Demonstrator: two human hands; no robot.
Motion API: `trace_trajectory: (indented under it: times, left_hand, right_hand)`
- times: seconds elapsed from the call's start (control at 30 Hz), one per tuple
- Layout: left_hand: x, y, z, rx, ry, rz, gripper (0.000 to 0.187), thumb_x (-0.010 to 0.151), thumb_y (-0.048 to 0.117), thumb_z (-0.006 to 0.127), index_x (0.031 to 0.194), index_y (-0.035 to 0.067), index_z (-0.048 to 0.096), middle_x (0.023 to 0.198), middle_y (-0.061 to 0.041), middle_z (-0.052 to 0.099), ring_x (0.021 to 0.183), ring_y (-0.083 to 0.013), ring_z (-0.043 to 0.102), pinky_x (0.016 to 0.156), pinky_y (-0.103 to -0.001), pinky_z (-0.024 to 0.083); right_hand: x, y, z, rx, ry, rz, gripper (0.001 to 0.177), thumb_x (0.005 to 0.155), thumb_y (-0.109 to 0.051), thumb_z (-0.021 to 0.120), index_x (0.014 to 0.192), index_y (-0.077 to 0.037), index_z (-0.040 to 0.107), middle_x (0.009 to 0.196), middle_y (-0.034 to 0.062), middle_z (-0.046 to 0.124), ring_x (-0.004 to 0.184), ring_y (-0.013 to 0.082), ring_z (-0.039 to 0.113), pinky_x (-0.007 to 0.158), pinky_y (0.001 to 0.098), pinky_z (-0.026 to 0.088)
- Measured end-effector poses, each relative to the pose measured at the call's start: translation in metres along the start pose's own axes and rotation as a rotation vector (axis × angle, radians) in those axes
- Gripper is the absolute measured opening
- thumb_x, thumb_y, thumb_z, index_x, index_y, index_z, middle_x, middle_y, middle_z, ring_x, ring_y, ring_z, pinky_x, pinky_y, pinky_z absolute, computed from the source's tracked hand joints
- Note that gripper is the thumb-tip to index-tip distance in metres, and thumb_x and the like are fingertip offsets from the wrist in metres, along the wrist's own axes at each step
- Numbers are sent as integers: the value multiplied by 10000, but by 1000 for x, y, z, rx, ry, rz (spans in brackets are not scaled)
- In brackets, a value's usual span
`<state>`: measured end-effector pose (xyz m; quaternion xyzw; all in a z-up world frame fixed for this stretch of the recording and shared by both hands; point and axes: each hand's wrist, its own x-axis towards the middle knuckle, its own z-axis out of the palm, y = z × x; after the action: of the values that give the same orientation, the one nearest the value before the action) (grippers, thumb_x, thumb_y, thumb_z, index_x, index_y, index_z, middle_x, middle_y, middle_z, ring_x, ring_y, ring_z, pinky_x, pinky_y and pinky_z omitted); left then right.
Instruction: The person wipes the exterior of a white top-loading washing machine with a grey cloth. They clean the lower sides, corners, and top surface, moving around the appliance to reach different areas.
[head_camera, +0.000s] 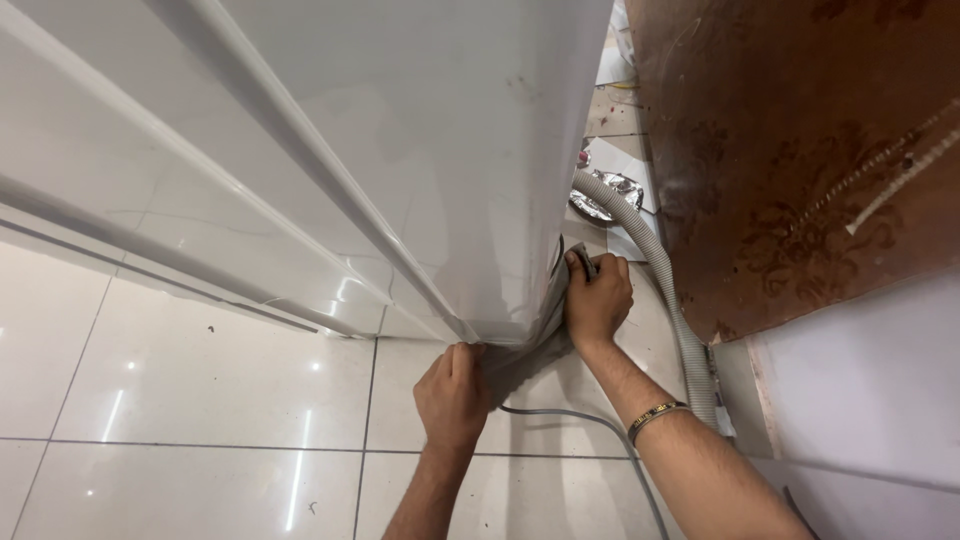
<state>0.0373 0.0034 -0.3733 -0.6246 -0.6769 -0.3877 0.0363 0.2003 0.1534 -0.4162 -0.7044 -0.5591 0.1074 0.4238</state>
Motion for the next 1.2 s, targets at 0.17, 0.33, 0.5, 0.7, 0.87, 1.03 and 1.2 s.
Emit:
trace_trajectory:
  times: [0.17, 0.33, 0.5, 0.7, 0.87, 1.03, 1.2]
  left_hand:
    - [-10, -1, 9, -22, -11, -43, 92, 878, -17, 649, 896, 73, 637, 784, -55, 687, 666, -255, 670, 527, -383, 508]
    - [-17, 0, 16, 6, -75, -145, 66, 900, 22, 624, 933, 79, 613, 797, -69, 707, 663, -283, 678, 530, -411, 507]
    - [-20, 8, 20, 18, -212, -429, 129, 992, 153, 613, 1066, 56, 573, 667, -115, 690, 601, -318, 667, 524, -441, 487]
    - [-43, -2, 44, -27, -170, -620, 218, 968, 262, 619, 1014, 56, 670, 720, -162, 716, 659, -364, 683, 587, -475, 513]
    - [-70, -38, 84, -652, -391, -1210, 389, 989, 354, 633, 1064, -17, 721, 810, -102, 636, 758, -252, 565, 737, -400, 463]
    - [-67, -52, 105, -1090, -285, -1492, 425, 987, 360, 573, 1195, 1, 668, 1164, -76, 626, 1047, -194, 516, 964, -343, 407]
    - [-59, -41, 99, -1357, -117, -1486, 553, 1023, 381, 514, 1423, 0, 534, 1468, -76, 550, 1352, -210, 481, 1164, -368, 323]
  right_hand:
    - [1, 10, -7, -30, -67, 62, 372, 925, -358, 779, 834, -26, 637, 948, 94, 636, 830, 322, 643, 732, 475, 500]
    - [-1, 17, -14, -83, -75, 67, 350, 896, -342, 798, 845, -26, 659, 958, 102, 637, 865, 326, 648, 755, 485, 504]
    - [-7, 25, -25, -120, -112, 113, 351, 904, -332, 794, 843, -14, 661, 955, 112, 636, 858, 328, 651, 772, 485, 507]
    - [-8, 51, -31, -120, -137, 200, 353, 902, -331, 821, 867, -7, 686, 980, 148, 696, 897, 339, 664, 820, 480, 516]
    - [10, 99, -15, 454, -371, 839, 326, 980, -297, 726, 1000, 21, 658, 1011, 147, 702, 921, 251, 659, 791, 424, 536]
    - [19, 109, 9, 1021, -501, 958, 242, 1047, -259, 600, 1133, -40, 658, 1043, 48, 664, 946, 183, 601, 819, 374, 530]
    - [16, 57, 12, 1019, -608, 998, 407, 1062, -399, 454, 1164, -47, 631, 1067, 80, 703, 984, 223, 664, 892, 379, 562]
